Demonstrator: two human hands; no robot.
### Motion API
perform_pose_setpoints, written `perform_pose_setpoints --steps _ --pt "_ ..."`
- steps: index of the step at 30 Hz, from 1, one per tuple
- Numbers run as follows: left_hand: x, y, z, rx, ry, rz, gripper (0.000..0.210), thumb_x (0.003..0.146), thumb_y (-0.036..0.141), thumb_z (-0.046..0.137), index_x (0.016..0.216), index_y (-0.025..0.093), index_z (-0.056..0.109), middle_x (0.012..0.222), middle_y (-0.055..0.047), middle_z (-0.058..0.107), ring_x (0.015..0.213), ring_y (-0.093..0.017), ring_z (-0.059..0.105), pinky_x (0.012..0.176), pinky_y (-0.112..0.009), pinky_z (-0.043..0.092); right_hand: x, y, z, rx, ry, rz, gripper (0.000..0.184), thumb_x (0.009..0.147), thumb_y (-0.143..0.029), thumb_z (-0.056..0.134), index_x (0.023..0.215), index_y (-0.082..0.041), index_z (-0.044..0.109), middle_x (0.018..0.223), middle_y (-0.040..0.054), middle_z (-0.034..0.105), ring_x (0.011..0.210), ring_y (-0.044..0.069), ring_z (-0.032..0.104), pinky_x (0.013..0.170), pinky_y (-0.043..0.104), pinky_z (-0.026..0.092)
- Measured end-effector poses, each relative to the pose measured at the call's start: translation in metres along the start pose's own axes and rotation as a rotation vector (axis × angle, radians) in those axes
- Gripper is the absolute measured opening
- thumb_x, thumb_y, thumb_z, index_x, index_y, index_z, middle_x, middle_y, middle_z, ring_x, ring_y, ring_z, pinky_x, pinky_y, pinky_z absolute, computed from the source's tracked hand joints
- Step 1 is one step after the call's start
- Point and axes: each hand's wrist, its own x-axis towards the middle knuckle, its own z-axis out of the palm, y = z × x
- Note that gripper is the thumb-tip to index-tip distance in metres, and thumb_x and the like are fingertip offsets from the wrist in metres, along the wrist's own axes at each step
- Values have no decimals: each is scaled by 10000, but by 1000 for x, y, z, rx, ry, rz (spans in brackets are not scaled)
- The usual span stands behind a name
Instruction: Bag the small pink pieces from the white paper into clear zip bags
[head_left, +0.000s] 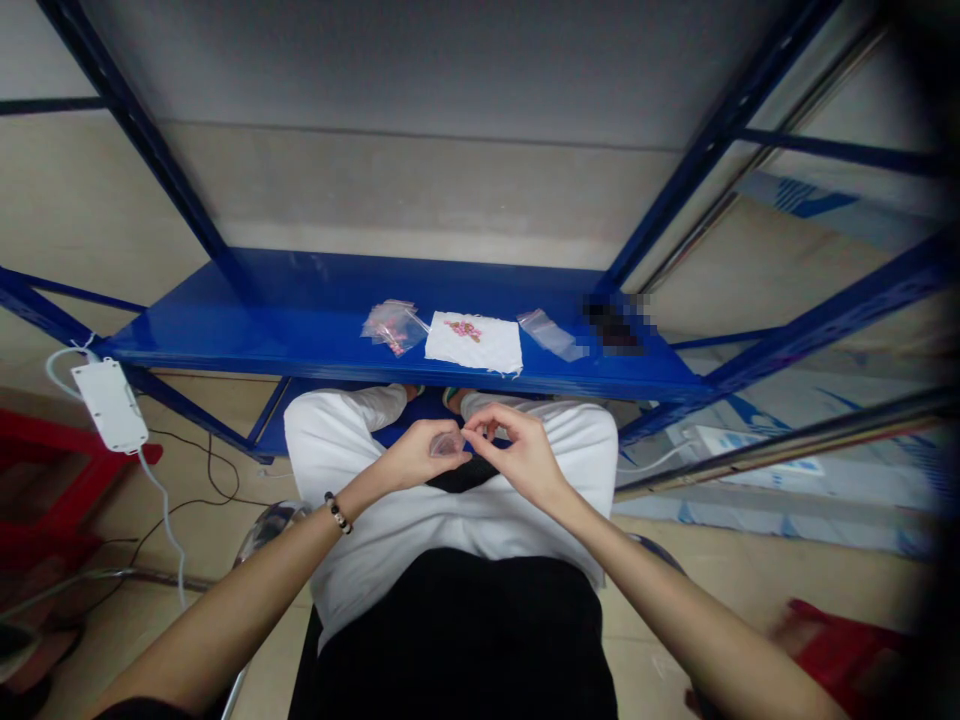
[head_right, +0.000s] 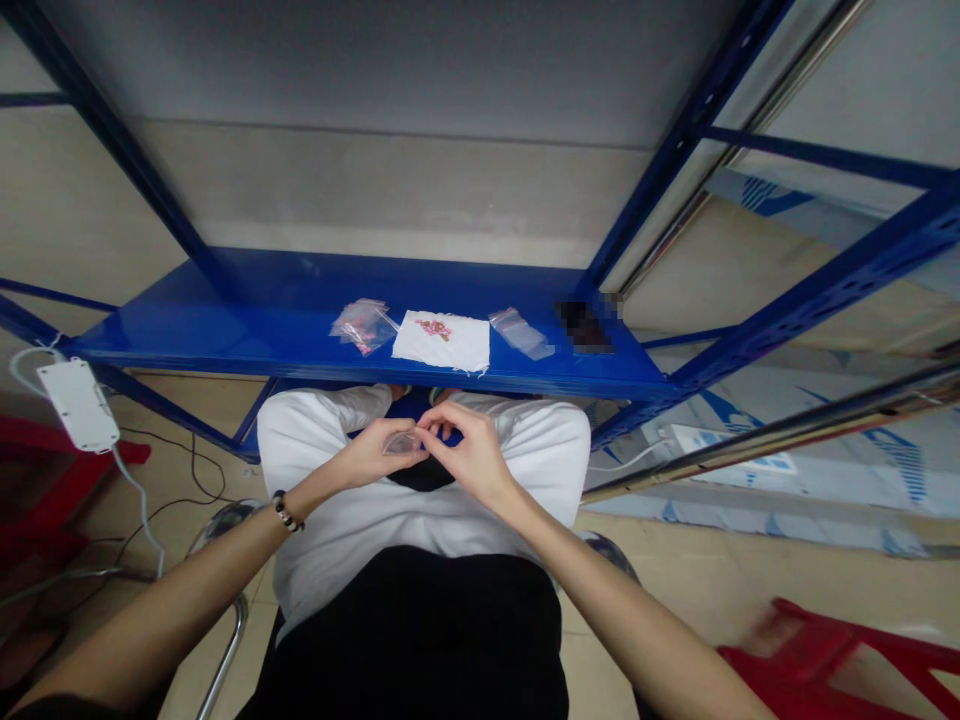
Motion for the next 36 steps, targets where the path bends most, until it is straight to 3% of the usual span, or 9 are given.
perform_pose_setpoints --steps 4,11,16,23,29,36 --pt "-1 6 -1 -11 -23 -6 226 819 338 679 867 122 636 777 -16 590 726 -139 519 673 -252 410 4 10 -1 39 -31 -74 55 889 -232 648 884 -199 693 832 37 679 738 168 610 693 302 480" --pt "3 13 4 -264 -85 -63 160 732 172 666 824 143 538 731 35 506 647 -88 469 593 -209 360 1 6 1 58 -131 -192 101 924 -239 626 936 -210 722 854 50 690 794 183 615 729 323 492" --pt "-3 9 10 -391 -122 -120 200 776 199 680 851 155 501 728 24 540 637 -91 504 589 -216 380 -3 2 0 9 -195 -196 186 972 -261 554 1025 -225 728 914 63 710 861 204 610 789 358 492" --pt "2 13 7 -409 -115 -65 265 881 384 645 885 157 508 699 -15 608 635 -119 572 636 -251 459 4 7 -17 50 34 -113 236 994 -279 504 1036 -218 728 994 79 681 947 207 626 841 354 497" --pt "5 6 13 -465 -79 -69 287 896 421 624 889 164 495 657 -2 593 566 -101 542 557 -222 420 59 62 -47 -140 179 -52 252 977 -328 513 1082 -213 711 1002 72 692 846 197 627 718 310 479" --pt "6 10 10 -458 -66 -102 283 893 408 628 863 162 492 660 -5 598 575 -99 547 565 -220 420 140 110 -65 -546 -59 -131 256 937 -187 538 1118 -184 719 1079 105 694 1012 228 596 932 353 417"
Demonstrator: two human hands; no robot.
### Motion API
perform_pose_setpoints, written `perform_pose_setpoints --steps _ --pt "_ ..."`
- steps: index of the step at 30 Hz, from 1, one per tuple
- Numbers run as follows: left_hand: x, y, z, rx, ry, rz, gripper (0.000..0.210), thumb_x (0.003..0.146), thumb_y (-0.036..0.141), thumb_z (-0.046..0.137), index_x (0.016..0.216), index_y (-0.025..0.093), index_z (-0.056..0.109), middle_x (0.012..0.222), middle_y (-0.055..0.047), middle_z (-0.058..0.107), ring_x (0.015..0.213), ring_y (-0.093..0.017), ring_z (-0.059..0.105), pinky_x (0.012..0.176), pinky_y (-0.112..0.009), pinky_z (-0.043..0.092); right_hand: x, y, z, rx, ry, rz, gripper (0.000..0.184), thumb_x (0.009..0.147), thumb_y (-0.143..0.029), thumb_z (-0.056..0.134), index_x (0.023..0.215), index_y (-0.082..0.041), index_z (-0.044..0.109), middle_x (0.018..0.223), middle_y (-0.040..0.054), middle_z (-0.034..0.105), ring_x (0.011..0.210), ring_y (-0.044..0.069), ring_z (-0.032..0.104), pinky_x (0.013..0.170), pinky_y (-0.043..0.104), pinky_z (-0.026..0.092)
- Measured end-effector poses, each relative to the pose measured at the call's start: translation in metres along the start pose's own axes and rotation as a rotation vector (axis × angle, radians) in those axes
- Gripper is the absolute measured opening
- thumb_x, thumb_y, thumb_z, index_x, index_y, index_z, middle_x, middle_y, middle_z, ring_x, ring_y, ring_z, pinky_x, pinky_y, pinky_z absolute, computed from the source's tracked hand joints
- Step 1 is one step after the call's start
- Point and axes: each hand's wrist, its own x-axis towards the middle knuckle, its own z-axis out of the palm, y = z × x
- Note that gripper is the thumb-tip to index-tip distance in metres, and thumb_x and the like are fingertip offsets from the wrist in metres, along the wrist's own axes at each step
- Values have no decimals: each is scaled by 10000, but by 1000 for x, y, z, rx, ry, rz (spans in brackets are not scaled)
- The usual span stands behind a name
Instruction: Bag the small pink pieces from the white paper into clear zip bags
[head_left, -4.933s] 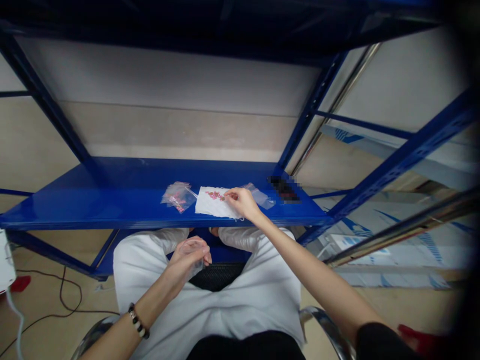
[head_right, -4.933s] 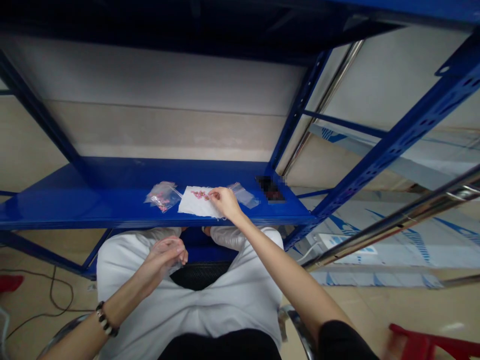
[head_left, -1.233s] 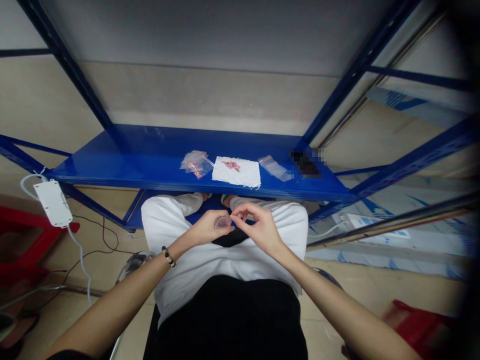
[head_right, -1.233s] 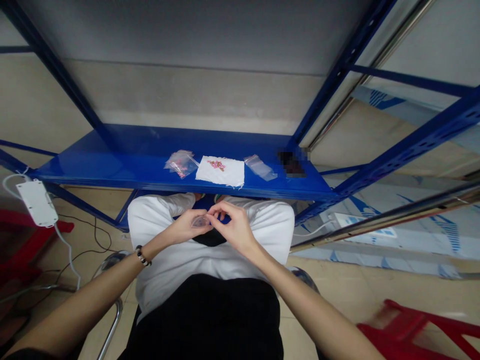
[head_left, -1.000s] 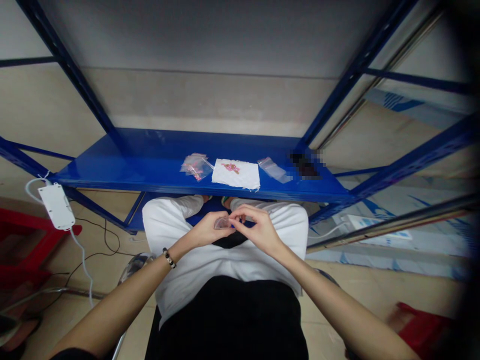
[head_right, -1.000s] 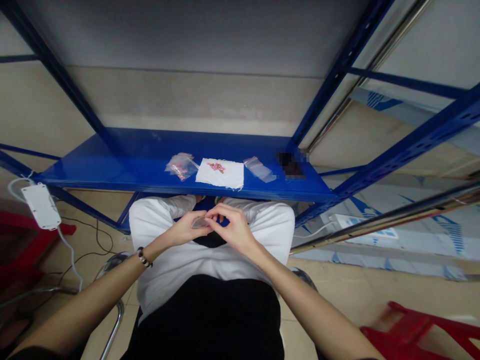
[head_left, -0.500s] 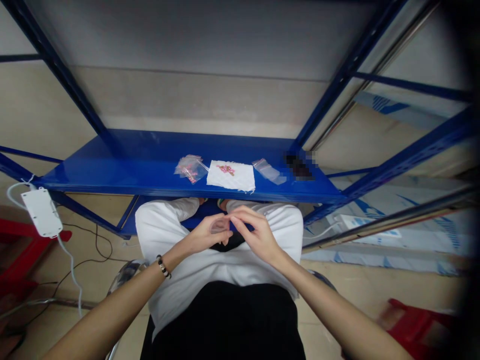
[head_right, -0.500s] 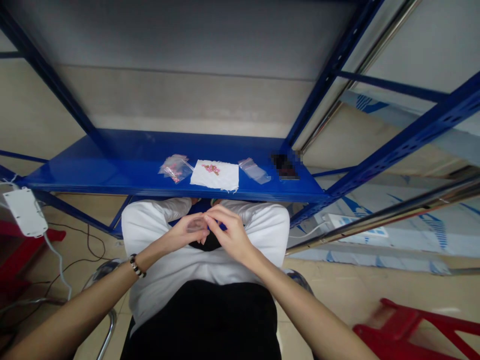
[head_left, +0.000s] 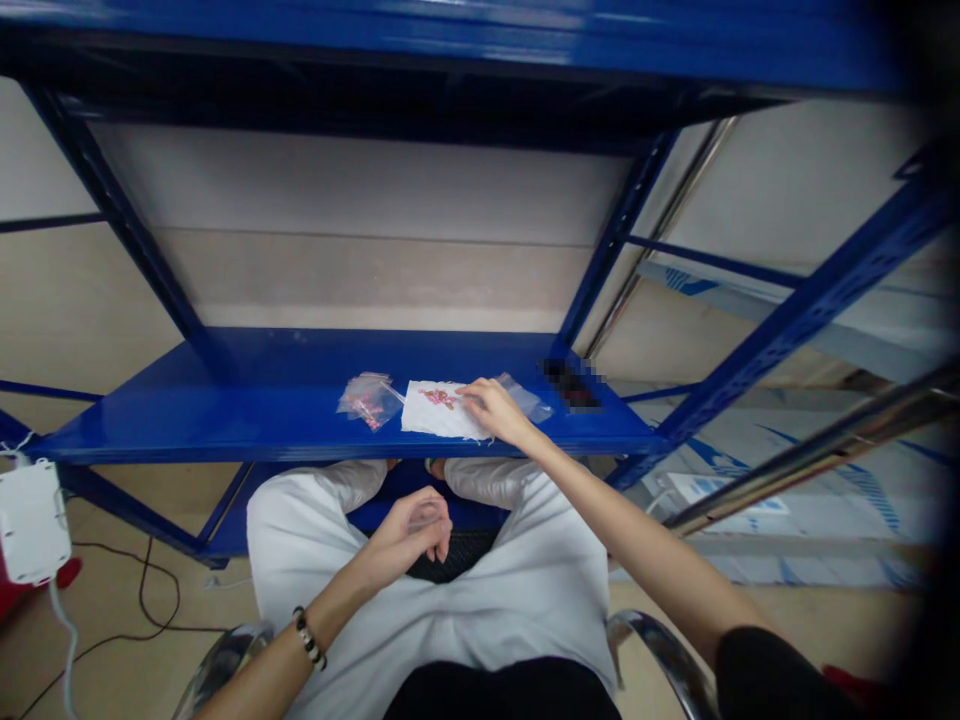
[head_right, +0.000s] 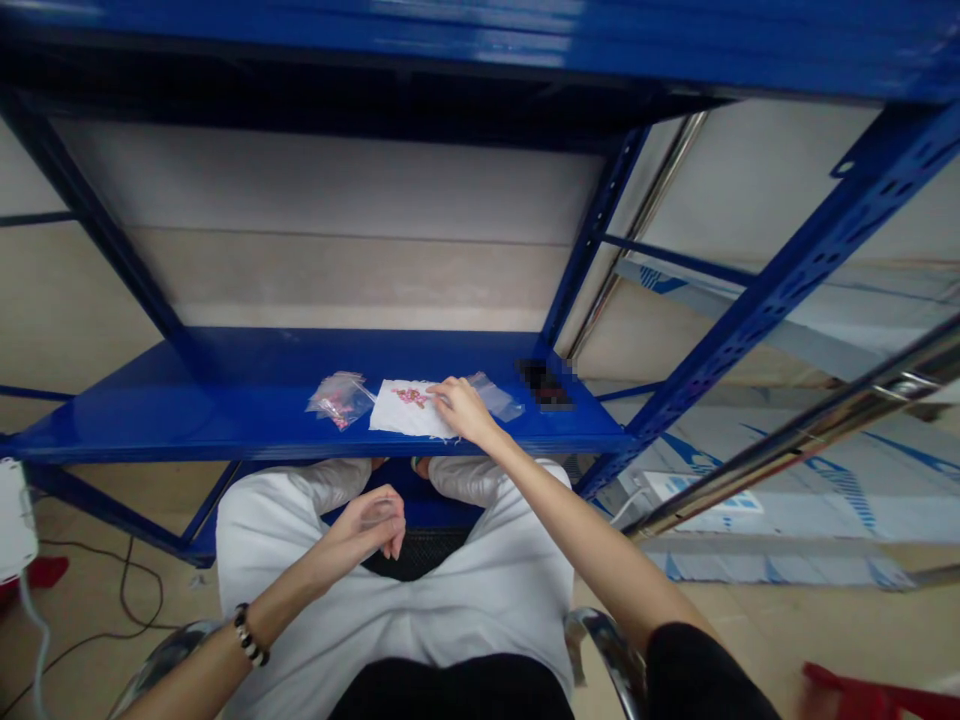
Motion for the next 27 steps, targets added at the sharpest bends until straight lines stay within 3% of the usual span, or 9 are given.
perform_pose_setpoints --steps 6,19,23,27 --pt "0 0 -3 -5 -18 10 266 902 404 613 883 162 504 672 -11 607 594 -109 552 578 -227 423 25 4 9 -157 -34 -6 177 921 -201 585 965 -213 756 975 88 700 946 220 588 882 324 401" --pt "0 1 -4 -18 -9 4 283 876 420 640 884 164 519 672 -12 609 601 -116 561 588 -231 434 27 4 15 -165 -47 49 114 883 -272 670 913 -215 764 954 94 693 916 225 579 855 331 405" --pt "0 1 -5 -2 -2 1 289 875 426 643 876 163 524 675 -12 615 601 -111 560 601 -230 431 32 3 7 -163 -63 54 87 863 -217 676 863 -197 761 927 98 689 889 226 570 845 329 401" --pt "0 1 -5 -9 15 -4 280 865 409 655 869 163 522 669 -7 613 595 -106 556 599 -224 425 31 -3 -16 -97 39 69 75 844 -170 670 829 -182 743 893 84 686 857 221 569 833 339 409"
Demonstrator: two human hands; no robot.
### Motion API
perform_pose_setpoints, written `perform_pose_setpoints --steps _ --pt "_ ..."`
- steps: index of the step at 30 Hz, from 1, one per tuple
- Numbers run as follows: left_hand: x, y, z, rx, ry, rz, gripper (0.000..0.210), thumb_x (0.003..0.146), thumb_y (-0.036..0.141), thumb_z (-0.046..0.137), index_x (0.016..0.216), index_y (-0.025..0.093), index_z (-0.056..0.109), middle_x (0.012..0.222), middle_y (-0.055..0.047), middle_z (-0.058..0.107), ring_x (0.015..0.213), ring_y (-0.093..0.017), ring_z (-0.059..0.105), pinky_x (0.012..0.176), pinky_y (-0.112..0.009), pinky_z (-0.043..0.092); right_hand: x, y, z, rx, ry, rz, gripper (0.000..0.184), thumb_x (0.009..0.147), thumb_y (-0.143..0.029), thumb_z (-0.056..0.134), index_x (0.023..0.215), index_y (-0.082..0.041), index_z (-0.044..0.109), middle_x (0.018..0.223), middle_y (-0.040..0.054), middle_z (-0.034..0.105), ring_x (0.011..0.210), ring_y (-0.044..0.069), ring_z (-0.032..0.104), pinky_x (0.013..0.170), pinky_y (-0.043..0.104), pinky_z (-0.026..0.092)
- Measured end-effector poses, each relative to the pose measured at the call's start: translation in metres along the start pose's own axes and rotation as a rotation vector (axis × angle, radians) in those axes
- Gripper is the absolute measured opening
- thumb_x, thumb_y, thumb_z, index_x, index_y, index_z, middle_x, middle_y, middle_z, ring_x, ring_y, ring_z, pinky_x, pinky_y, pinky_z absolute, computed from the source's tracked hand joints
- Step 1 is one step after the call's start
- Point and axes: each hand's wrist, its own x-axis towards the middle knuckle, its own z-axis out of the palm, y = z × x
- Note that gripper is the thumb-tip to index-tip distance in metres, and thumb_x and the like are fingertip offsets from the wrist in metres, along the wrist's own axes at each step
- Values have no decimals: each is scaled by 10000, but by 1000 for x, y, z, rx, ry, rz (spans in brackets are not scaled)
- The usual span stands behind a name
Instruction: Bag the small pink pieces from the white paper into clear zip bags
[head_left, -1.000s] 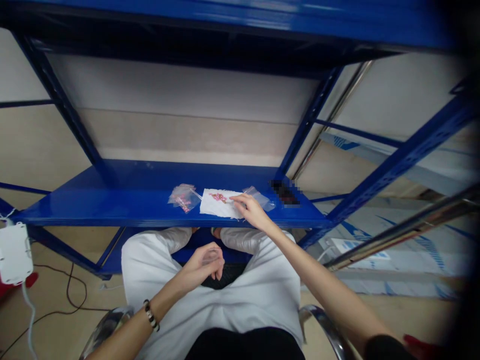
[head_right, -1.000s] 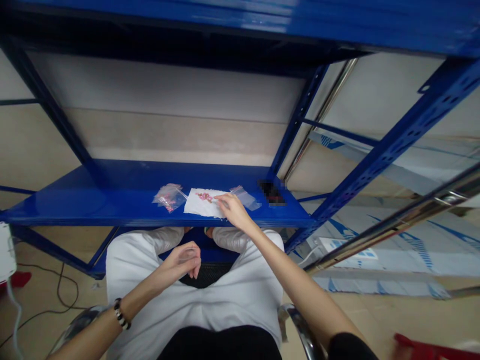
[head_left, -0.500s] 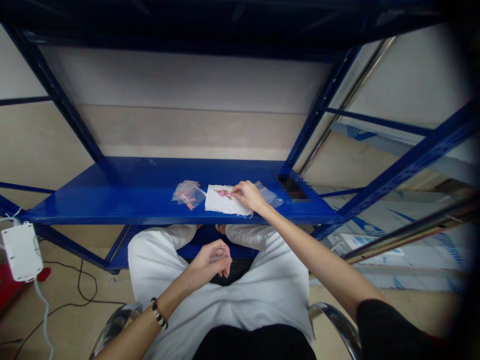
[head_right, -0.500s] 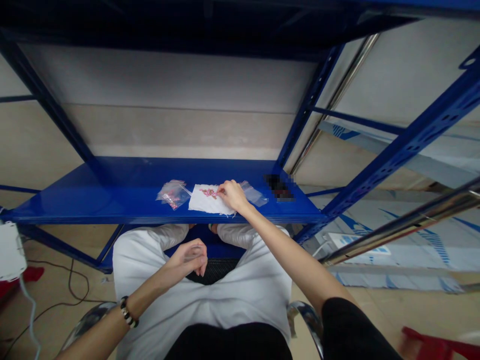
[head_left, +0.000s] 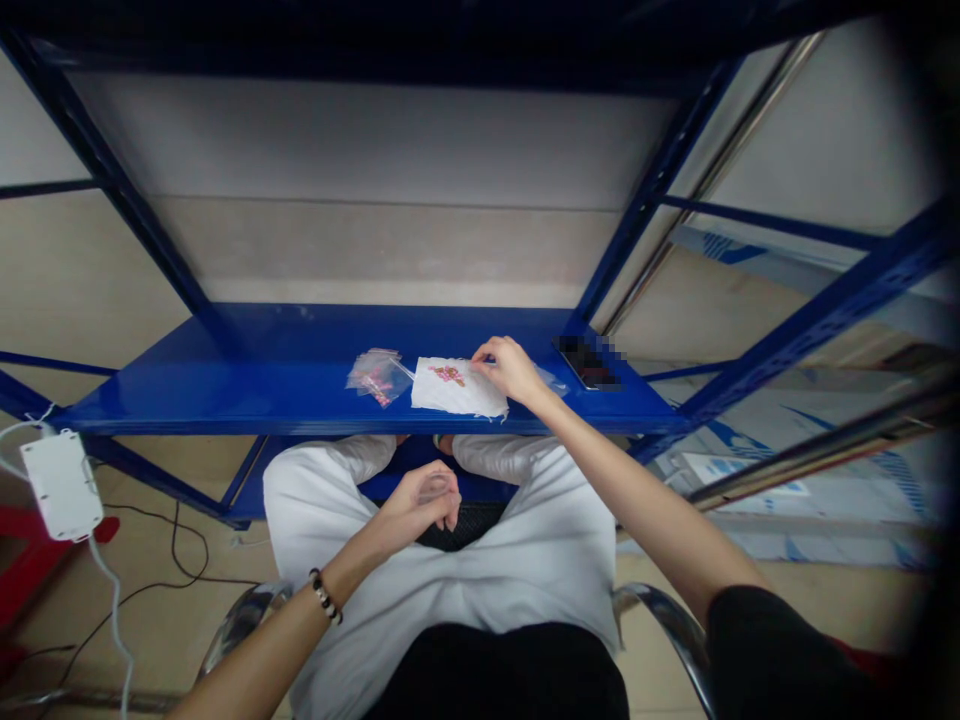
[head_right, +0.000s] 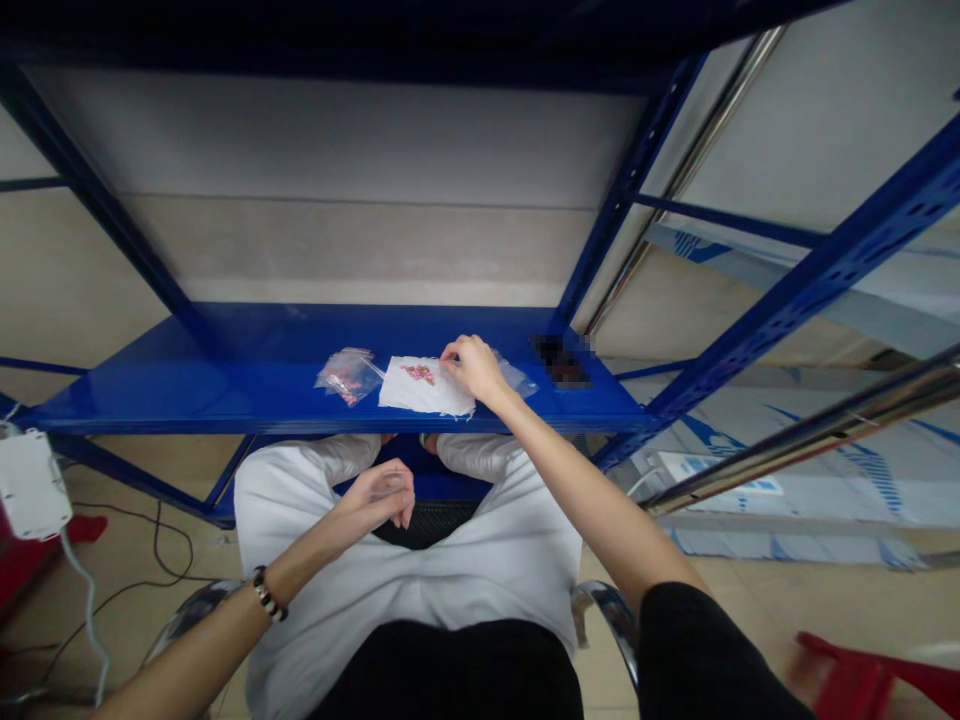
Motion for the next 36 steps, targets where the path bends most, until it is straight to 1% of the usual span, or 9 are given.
perform_pose_setpoints --steps 2,5,9,13,19,23,30,33,36 --pt "0 0 -1 -2 6 -8 267 863 394 656 874 163 522 668 -5 612 598 -106 555 595 -223 426 -13 -13 -15 64 82 5 64 846 -182 672 828 -184 733 874 72 679 835 222 568 812 353 419" --pt "1 1 -1 2 -6 -20 263 858 387 655 883 164 518 666 -3 608 597 -108 557 590 -226 432 -57 -54 -30 154 193 -45 61 874 -242 667 859 -208 716 898 64 659 890 246 566 834 395 429" --pt "0 -3 3 8 -34 -15 230 845 338 659 877 162 513 669 7 586 607 -106 556 604 -232 434 -132 -114 -30 248 85 -171 110 937 -243 594 961 -250 701 1011 86 631 955 253 551 820 407 450" --pt "-4 -6 10 -18 -50 -20 198 805 266 667 893 148 536 682 20 542 609 -96 519 585 -227 406 -167 -135 -15 307 -3 -200 131 946 -238 578 986 -249 702 1074 95 623 993 252 548 847 422 455" --pt "-2 -6 9 -6 -47 -26 176 741 208 690 813 141 545 684 24 527 617 -89 489 576 -217 377 -158 -123 -7 436 -107 -199 141 945 -278 587 936 -239 723 1036 86 623 981 237 554 839 399 470" --pt "-2 -3 8 3 -37 -57 220 769 268 710 871 136 566 709 9 560 626 -97 520 593 -224 398 -158 -119 -5 503 -120 -183 164 952 -303 581 929 -233 727 1001 81 628 966 229 564 845 390 470" --pt "-5 4 11 29 -45 -92 259 810 369 705 848 149 573 695 -13 604 621 -111 568 619 -234 437 -146 -89 -1 584 98 -13 250 976 -359 529 942 -211 727 944 78 667 915 212 611 833 367 487" --pt "-4 3 11 32 -17 -87 276 817 398 696 834 152 570 667 -12 607 601 -109 554 602 -226 434 -121 -70 -8 533 151 14 265 972 -370 528 935 -199 727 930 77 683 895 203 616 741 323 480" --pt "-3 -2 11 32 -6 -92 278 818 406 697 838 156 574 671 -10 611 595 -108 555 595 -221 435 -88 -54 -17 425 173 -23 233 962 -328 538 909 -196 722 916 66 683 893 197 613 769 318 466"
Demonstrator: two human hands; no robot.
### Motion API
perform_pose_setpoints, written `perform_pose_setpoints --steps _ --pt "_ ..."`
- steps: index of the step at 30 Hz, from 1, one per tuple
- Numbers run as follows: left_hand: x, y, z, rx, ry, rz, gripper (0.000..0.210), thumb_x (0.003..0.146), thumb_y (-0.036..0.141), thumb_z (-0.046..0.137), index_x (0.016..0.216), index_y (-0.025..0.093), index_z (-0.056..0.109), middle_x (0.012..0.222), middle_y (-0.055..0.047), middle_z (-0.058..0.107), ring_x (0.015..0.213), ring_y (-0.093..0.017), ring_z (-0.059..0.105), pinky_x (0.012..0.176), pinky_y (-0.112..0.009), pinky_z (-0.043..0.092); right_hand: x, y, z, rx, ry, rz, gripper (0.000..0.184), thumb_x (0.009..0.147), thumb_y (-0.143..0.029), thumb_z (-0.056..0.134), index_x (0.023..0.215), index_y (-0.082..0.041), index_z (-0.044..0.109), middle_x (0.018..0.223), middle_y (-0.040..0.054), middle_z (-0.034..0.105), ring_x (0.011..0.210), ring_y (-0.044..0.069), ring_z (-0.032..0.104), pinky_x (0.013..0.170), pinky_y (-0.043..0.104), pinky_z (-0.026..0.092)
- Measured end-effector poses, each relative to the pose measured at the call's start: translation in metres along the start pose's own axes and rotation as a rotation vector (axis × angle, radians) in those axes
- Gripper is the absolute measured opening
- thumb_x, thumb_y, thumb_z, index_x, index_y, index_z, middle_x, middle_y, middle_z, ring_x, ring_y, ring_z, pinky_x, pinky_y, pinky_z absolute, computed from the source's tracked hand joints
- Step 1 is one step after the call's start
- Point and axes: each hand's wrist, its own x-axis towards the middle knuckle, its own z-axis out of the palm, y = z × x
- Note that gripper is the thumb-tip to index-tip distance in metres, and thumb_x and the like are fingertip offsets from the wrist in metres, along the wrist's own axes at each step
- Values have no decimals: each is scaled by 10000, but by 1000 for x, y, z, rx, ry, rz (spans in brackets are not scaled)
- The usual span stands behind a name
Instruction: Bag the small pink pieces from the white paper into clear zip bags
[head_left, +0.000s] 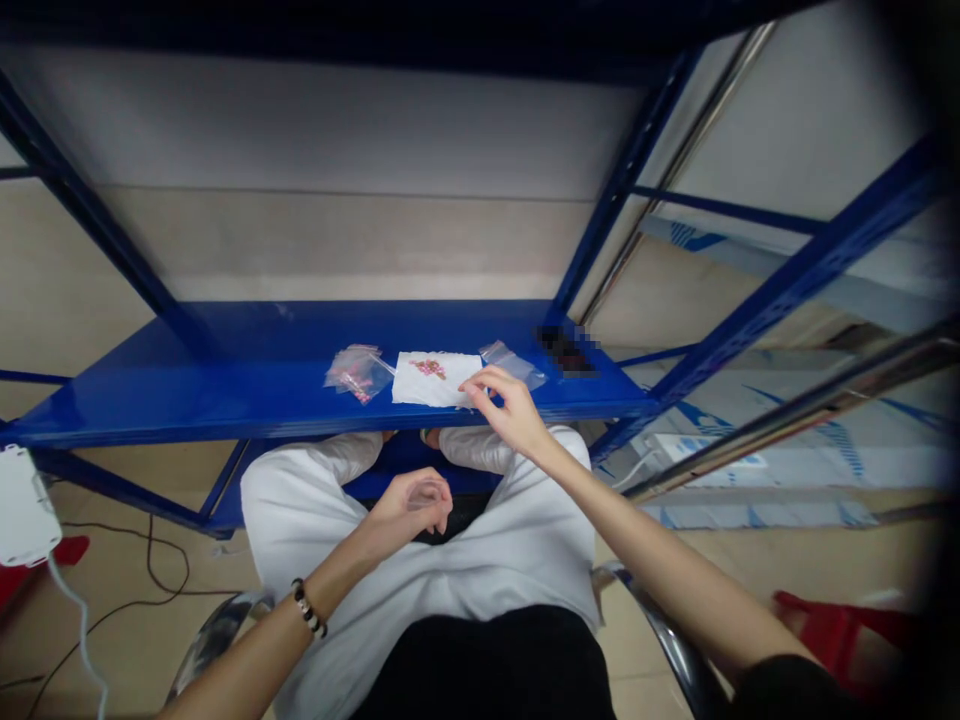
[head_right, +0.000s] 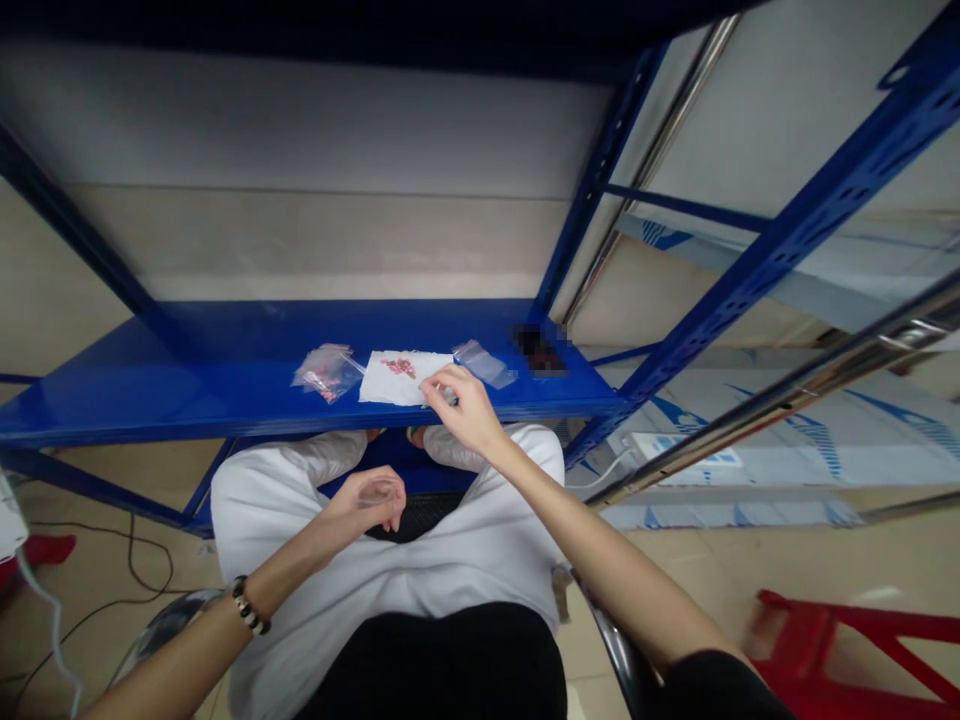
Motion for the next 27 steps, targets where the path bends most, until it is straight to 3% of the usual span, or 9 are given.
perform_pose_setpoints --steps 4,9,12,23,27 --pt "3 -5 0 10 -1 1 287 812 409 707 835 155 577 657 -7 608 588 -108 558 590 -219 435 48 28 2 -185 -53 -25 144 899 -206 590 896 -177 731 890 60 688 824 182 610 801 310 448" --pt "7 -8 -4 9 16 30 297 828 428 691 835 156 573 640 -9 598 586 -113 548 577 -223 428 83 65 19 -300 -248 30 117 834 -151 649 884 -178 750 890 63 723 819 182 642 744 266 438" --pt "8 -6 -6 -4 13 45 289 830 418 692 839 155 572 641 -10 596 594 -115 544 584 -227 431 85 72 27 -348 -325 27 84 841 -212 677 827 -195 759 838 52 734 806 190 649 721 265 423" --pt "5 2 -5 20 -3 23 267 852 391 664 837 145 563 654 -11 596 597 -105 537 601 -227 431 83 63 29 -482 -353 25 116 861 -292 684 842 -208 762 836 56 740 819 194 652 739 259 401" --pt "5 -1 -7 18 3 37 254 853 380 665 858 145 568 666 -14 604 603 -109 546 612 -233 442 87 60 27 -465 -336 35 111 836 -241 680 797 -184 766 816 66 742 785 193 653 708 260 407"
